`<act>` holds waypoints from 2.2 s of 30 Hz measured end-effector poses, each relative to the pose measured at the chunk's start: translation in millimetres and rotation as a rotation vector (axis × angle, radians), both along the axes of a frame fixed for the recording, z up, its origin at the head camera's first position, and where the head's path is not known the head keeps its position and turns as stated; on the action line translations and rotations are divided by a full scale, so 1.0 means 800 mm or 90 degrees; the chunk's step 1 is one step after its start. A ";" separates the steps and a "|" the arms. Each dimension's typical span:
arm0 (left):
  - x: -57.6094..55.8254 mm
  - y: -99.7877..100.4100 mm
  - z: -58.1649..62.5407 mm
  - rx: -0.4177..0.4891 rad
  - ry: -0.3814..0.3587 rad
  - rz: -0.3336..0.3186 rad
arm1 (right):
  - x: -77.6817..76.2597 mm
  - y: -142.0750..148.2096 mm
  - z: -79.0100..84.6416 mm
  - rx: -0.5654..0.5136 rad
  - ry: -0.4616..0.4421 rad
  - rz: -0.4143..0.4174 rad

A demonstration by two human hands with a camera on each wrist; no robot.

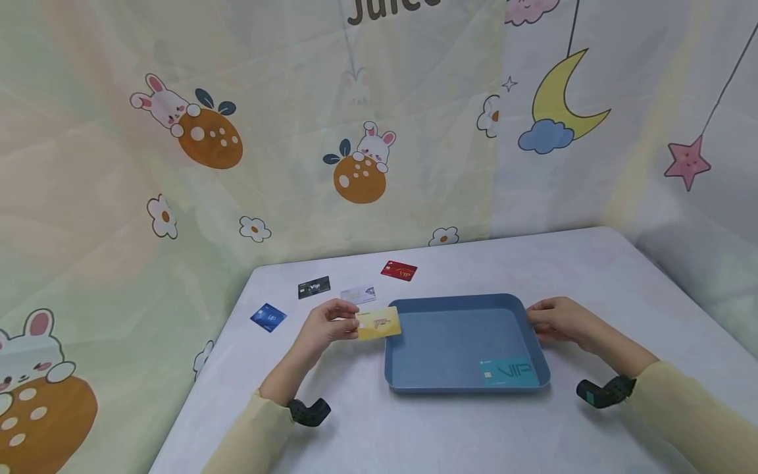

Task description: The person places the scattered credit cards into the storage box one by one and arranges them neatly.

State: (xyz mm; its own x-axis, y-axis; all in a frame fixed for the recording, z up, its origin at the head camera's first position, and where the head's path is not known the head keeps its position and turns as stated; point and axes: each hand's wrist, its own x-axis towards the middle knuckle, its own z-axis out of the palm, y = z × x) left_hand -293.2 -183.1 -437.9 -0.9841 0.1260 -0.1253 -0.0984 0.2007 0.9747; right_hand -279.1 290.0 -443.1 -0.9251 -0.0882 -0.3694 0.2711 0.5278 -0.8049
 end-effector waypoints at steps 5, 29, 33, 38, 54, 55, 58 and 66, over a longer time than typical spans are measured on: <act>0.001 0.007 0.000 0.004 -0.003 -0.007 | 0.001 0.000 0.001 -0.006 0.002 0.002; -0.003 0.037 0.004 -0.011 0.014 -0.068 | 0.002 0.002 -0.001 -0.003 0.003 0.003; -0.004 0.040 0.007 -0.011 0.014 -0.075 | 0.002 0.002 -0.002 -0.004 0.007 0.006; -0.003 0.044 0.011 -0.010 0.014 -0.078 | 0.003 0.002 0.000 -0.008 0.006 0.005; -0.003 0.058 0.008 0.000 0.024 -0.113 | 0.006 0.000 0.001 -0.009 0.004 0.001; -0.003 0.059 0.009 0.000 0.024 -0.115 | 0.006 0.000 0.001 -0.007 0.005 0.001; -0.002 0.062 0.010 -0.001 0.024 -0.122 | 0.006 0.000 0.001 -0.006 0.005 0.004; 0.001 0.070 0.010 0.003 0.019 -0.144 | 0.006 0.001 0.001 -0.020 0.002 0.007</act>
State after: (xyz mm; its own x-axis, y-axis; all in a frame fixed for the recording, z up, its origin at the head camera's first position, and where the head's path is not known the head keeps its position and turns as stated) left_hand -292.3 -126.9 -429.8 -0.9342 0.3438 -0.0956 -0.0226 0.2104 0.9774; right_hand -274.3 291.1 -442.7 -0.9252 -0.1092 -0.3634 0.2633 0.5049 -0.8221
